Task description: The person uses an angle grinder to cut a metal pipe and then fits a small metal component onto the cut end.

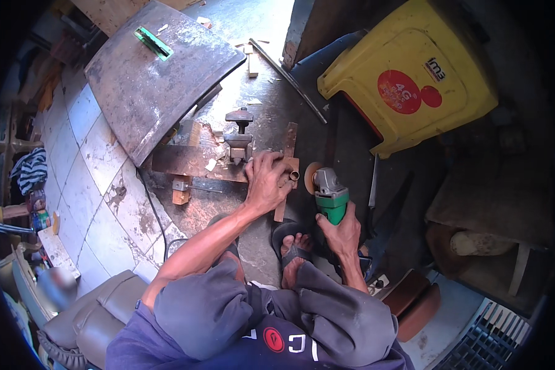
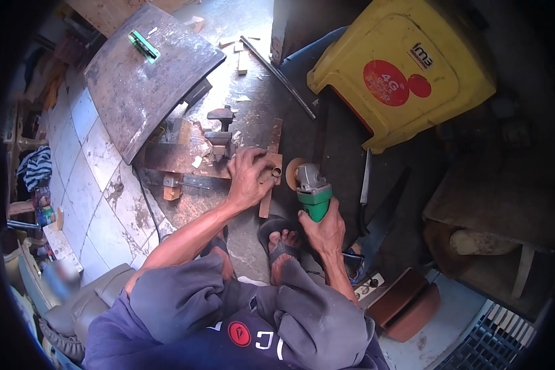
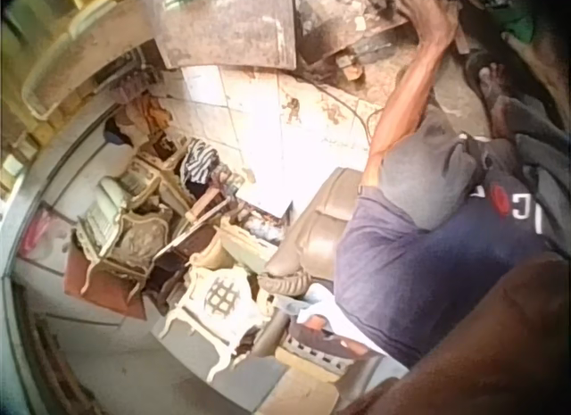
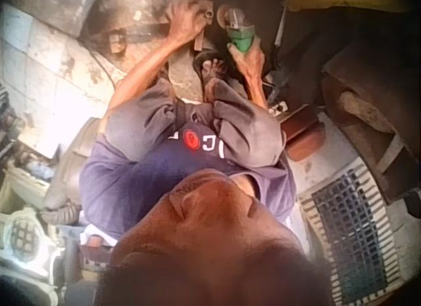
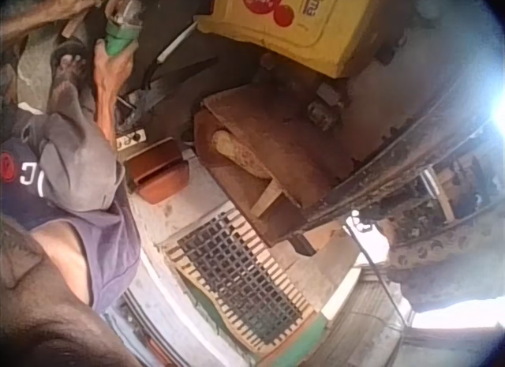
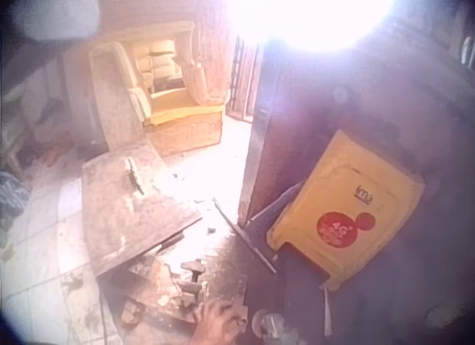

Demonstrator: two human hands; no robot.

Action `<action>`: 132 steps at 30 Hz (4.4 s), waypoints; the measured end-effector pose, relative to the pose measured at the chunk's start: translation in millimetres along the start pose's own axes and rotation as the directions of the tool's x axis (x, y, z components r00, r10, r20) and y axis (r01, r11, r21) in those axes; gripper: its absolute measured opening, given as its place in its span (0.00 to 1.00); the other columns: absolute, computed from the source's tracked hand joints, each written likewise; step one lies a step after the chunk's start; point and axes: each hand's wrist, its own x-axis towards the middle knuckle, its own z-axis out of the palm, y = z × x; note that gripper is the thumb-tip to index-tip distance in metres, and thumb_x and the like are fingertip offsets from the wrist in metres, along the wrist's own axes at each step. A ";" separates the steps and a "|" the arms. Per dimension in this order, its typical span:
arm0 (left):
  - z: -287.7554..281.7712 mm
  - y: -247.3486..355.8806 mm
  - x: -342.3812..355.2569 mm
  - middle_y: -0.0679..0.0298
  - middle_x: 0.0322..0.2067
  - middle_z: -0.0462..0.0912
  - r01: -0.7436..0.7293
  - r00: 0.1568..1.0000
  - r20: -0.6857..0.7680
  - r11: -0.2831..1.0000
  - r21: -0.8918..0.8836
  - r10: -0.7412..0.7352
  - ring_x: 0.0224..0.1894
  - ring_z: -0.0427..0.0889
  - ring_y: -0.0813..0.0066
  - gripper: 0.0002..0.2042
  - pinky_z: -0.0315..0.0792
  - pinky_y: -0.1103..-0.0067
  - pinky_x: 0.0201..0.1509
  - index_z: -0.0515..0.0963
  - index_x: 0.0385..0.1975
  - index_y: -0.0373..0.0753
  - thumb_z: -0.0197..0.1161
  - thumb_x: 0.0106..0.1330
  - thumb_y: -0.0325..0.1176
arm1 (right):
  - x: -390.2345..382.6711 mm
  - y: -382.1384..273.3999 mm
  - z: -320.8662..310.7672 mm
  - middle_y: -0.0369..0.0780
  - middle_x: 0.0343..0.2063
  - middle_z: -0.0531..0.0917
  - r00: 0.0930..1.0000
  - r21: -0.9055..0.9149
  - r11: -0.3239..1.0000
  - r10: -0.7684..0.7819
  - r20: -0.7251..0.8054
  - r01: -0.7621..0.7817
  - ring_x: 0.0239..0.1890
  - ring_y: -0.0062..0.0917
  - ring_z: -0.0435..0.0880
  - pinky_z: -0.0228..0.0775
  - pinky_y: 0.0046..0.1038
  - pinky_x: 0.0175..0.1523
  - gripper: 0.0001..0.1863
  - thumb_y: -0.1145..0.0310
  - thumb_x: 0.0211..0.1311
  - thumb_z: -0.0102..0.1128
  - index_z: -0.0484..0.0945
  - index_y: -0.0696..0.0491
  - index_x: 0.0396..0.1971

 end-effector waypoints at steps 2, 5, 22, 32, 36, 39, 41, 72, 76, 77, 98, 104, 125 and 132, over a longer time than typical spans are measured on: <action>2.1 0.2 -0.8 0.54 0.58 0.75 0.023 1.000 -0.011 1.000 -0.015 -0.023 0.67 0.66 0.51 0.19 0.53 0.53 0.69 0.85 0.44 0.40 0.77 0.51 0.36 | 4.8 -4.4 -0.8 0.59 0.46 0.85 0.999 -0.060 0.997 -0.043 0.016 0.044 0.47 0.57 0.86 0.77 0.49 0.53 0.40 0.53 0.53 0.73 0.69 0.61 0.60; 2.7 -0.7 -1.1 0.55 0.58 0.76 0.026 0.999 -0.036 0.999 -0.019 -0.026 0.67 0.66 0.52 0.18 0.53 0.55 0.68 0.86 0.43 0.40 0.77 0.51 0.37 | 11.1 -8.3 1.8 0.59 0.44 0.85 0.996 -0.110 0.990 -0.090 0.009 0.091 0.47 0.57 0.86 0.77 0.50 0.52 0.39 0.52 0.53 0.74 0.69 0.59 0.58; -9.2 -24.5 -25.5 0.48 0.51 0.77 -0.031 0.988 -0.154 0.984 -0.173 0.005 0.58 0.75 0.45 0.11 0.70 0.56 0.62 0.78 0.36 0.33 0.71 0.55 0.25 | 7.0 -15.7 -13.2 0.58 0.44 0.86 0.991 -0.101 0.993 -0.064 -0.115 0.052 0.46 0.56 0.87 0.78 0.49 0.51 0.38 0.55 0.52 0.74 0.71 0.59 0.60; -2.6 3.3 13.0 0.53 0.46 0.78 -0.083 0.995 -0.062 0.997 0.012 0.083 0.52 0.75 0.53 0.20 0.62 0.59 0.65 0.82 0.51 0.40 0.74 0.59 0.33 | 0.1 4.6 -20.0 0.48 0.38 0.87 0.977 0.213 0.966 0.176 -0.123 -0.147 0.40 0.34 0.86 0.77 0.36 0.49 0.34 0.55 0.51 0.77 0.76 0.61 0.52; -18.5 0.4 22.1 0.60 0.39 0.81 0.055 0.998 0.030 0.972 -0.228 -0.050 0.47 0.80 0.61 0.19 0.71 0.66 0.59 0.81 0.52 0.39 0.74 0.61 0.32 | -2.0 12.5 -17.8 0.44 0.37 0.87 0.983 0.274 0.953 0.160 -0.084 -0.132 0.39 0.29 0.84 0.77 0.33 0.48 0.33 0.55 0.52 0.77 0.77 0.60 0.52; -50.2 8.2 19.4 0.64 0.40 0.82 0.343 0.907 0.146 0.489 -0.802 -0.396 0.42 0.81 0.74 0.17 0.77 0.77 0.48 0.80 0.53 0.37 0.72 0.66 0.29 | -4.7 15.9 -15.9 0.43 0.37 0.87 0.986 0.311 0.941 0.160 -0.051 -0.136 0.38 0.28 0.84 0.77 0.32 0.48 0.32 0.56 0.52 0.77 0.78 0.60 0.52; -81.9 5.4 19.8 0.63 0.44 0.83 0.314 0.884 0.127 0.372 -0.873 -0.449 0.44 0.81 0.79 0.15 0.78 0.83 0.46 0.78 0.53 0.35 0.70 0.69 0.27 | -3.2 18.4 -13.3 0.43 0.37 0.87 0.987 0.311 0.940 0.159 -0.028 -0.143 0.38 0.27 0.84 0.77 0.32 0.48 0.31 0.57 0.52 0.77 0.78 0.59 0.52; -11.0 121.0 -75.6 0.39 0.71 0.57 -0.208 0.773 0.531 0.929 -0.306 0.348 0.61 0.74 0.38 0.33 0.77 0.54 0.58 0.69 0.68 0.47 0.70 0.61 0.38 | 20.1 51.0 11.1 0.46 0.30 0.85 0.991 0.974 0.190 0.066 0.112 -0.123 0.32 0.32 0.89 0.82 0.29 0.35 0.24 0.55 0.64 0.62 0.78 0.63 0.46; -6.8 122.7 -79.6 0.38 0.69 0.59 -0.208 0.748 0.611 0.965 -0.158 0.261 0.50 0.80 0.40 0.34 0.80 0.55 0.50 0.70 0.66 0.49 0.69 0.55 0.32 | 16.7 40.9 13.0 0.46 0.30 0.85 0.997 0.939 0.335 0.047 0.064 -0.076 0.32 0.30 0.88 0.81 0.29 0.36 0.24 0.54 0.64 0.62 0.77 0.62 0.46; -2.8 122.1 -80.5 0.38 0.68 0.60 -0.197 0.750 0.623 0.975 -0.108 0.220 0.46 0.82 0.40 0.34 0.80 0.55 0.48 0.71 0.66 0.50 0.69 0.54 0.30 | 15.4 36.1 14.6 0.46 0.30 0.85 0.996 0.933 0.354 0.074 0.046 -0.069 0.32 0.30 0.88 0.81 0.28 0.36 0.23 0.54 0.64 0.62 0.77 0.61 0.46; 2.1 92.7 -75.9 0.27 0.66 0.66 -0.525 0.789 0.445 0.841 0.129 0.424 0.22 0.85 0.69 0.40 0.81 0.74 0.27 0.64 0.74 0.56 0.73 0.60 0.49 | 32.2 43.5 39.4 0.48 0.30 0.86 0.949 0.954 0.015 0.107 0.296 -0.299 0.32 0.32 0.87 0.82 0.30 0.37 0.26 0.50 0.65 0.60 0.79 0.61 0.46; -6.6 79.7 -74.2 0.31 0.63 0.73 -0.581 0.779 0.362 0.807 0.107 0.513 0.19 0.80 0.78 0.31 0.79 0.79 0.27 0.71 0.71 0.50 0.58 0.64 0.33 | 33.8 34.9 38.3 0.48 0.30 0.86 0.939 0.944 -0.041 0.103 0.329 -0.326 0.30 0.32 0.86 0.82 0.30 0.37 0.27 0.48 0.64 0.60 0.79 0.61 0.46; 9.9 -34.5 136.3 0.53 0.52 0.88 -0.116 0.648 0.604 0.724 0.680 -0.464 0.55 0.88 0.54 0.14 0.86 0.65 0.51 0.88 0.50 0.39 0.56 0.74 0.33 | 112.5 84.0 13.9 0.43 0.37 0.85 0.845 0.749 0.413 0.115 0.522 -0.519 0.30 0.32 0.90 0.86 0.35 0.34 0.27 0.57 0.63 0.71 0.74 0.56 0.55; 32.3 -72.4 153.2 0.63 0.57 0.87 -0.007 0.595 0.527 0.652 0.758 -0.607 0.59 0.87 0.63 0.14 0.84 0.64 0.51 0.88 0.53 0.48 0.59 0.74 0.36 | 140.5 102.5 9.3 0.43 0.39 0.85 0.906 0.766 0.504 0.088 0.415 -0.399 0.33 0.30 0.89 0.85 0.33 0.39 0.33 0.57 0.59 0.75 0.75 0.58 0.60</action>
